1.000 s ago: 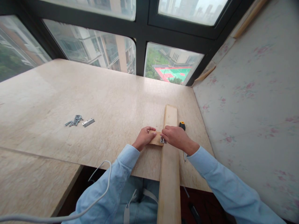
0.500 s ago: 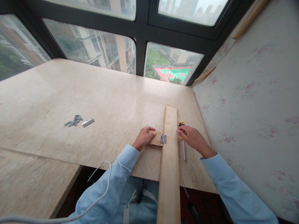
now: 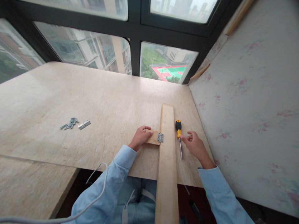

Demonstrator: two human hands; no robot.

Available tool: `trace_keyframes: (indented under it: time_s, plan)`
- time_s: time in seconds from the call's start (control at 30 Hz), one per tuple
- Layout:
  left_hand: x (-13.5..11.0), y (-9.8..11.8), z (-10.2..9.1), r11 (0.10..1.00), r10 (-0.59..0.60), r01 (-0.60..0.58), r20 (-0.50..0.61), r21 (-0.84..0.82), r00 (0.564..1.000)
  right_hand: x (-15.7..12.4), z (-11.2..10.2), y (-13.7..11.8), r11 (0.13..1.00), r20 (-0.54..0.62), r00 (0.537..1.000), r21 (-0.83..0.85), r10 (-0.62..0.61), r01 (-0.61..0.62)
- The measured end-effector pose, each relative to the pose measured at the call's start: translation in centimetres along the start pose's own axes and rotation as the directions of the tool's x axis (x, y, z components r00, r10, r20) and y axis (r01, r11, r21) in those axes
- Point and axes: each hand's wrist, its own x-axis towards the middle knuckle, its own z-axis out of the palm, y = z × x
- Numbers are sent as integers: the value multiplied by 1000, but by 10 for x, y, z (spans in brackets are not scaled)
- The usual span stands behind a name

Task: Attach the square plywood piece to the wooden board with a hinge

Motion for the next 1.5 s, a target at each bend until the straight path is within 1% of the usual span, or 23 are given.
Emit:
trace_keyframes:
  time_s: [0.13, 0.27, 0.4, 0.53, 0.63, 0.73, 0.8, 0.9, 1.0, 1.13, 1.23, 1.27, 1.33, 1.37, 1.4, 1.43, 1.5]
  plan:
    - [-1, 3, 0, 1000, -9, 9, -9, 3, 1000, 18, 3, -11, 997, 31, 999, -79, -13, 16]
    - [-3, 5, 1, 1000, -14, 14, -13, -9, 1000, 31, 7, -19, 982, 34, 997, -175, -63, 68]
    - [-3, 4, 1, 1000, -22, 22, -13, -14, 1000, 24, 15, -17, 977, -58, 991, -185, -120, 108]
    - [-2, 4, 1, 1000, -25, 25, -11, -13, 1000, 8, 16, -16, 976, -210, 956, -120, -204, 182]
    - [-2, 5, 2, 1000, -25, 25, -13, -13, 1000, 1, 12, -17, 976, -258, 941, -58, -217, 210]
    - [-3, 6, 2, 1000, -23, 23, -19, -15, 1000, 4, 10, -17, 981, -228, 954, -48, -196, 190]
    - [-4, 5, 2, 1000, -21, 21, -23, -17, 1000, 12, 10, -17, 985, -184, 969, -81, -166, 153]
    - [-5, 5, 3, 1000, -19, 18, -29, -18, 999, 28, 11, -20, 979, -55, 990, -166, -131, 121]
    - [-5, 6, 3, 1000, -17, 17, -30, -15, 999, 44, 11, -27, 970, 66, 993, -214, -103, 115]
    - [-5, 6, 2, 1000, -14, 13, -29, -13, 999, 56, 5, -34, 971, 97, 989, -200, -112, 129]
    - [-4, 5, 2, 1000, -10, 9, -41, -12, 999, 58, -6, -34, 980, 99, 986, -137, -133, 146]
    - [-4, 5, 2, 1000, -9, 9, -42, -12, 999, 57, -12, -34, 984, 88, 986, -90, -143, 151]
    - [-3, 4, 2, 1000, -10, 9, -39, -15, 999, 52, -25, -34, 981, 45, 983, 84, -179, 175]
    - [-2, 3, 2, 1000, -11, 10, -37, -16, 999, 48, -33, -36, 945, -20, 979, 257, -203, 202]
    - [-2, 3, 3, 1000, -11, 11, -35, -17, 999, 44, -41, -40, 877, -88, 970, 415, -226, 242]
    - [-2, 3, 3, 1000, -12, 12, -34, -18, 999, 38, -48, -44, 795, -163, 958, 534, -236, 287]
    - [-2, 3, 3, 1000, -10, 10, -31, -18, 999, 26, -60, -58, 656, -285, 922, 647, -263, 388]
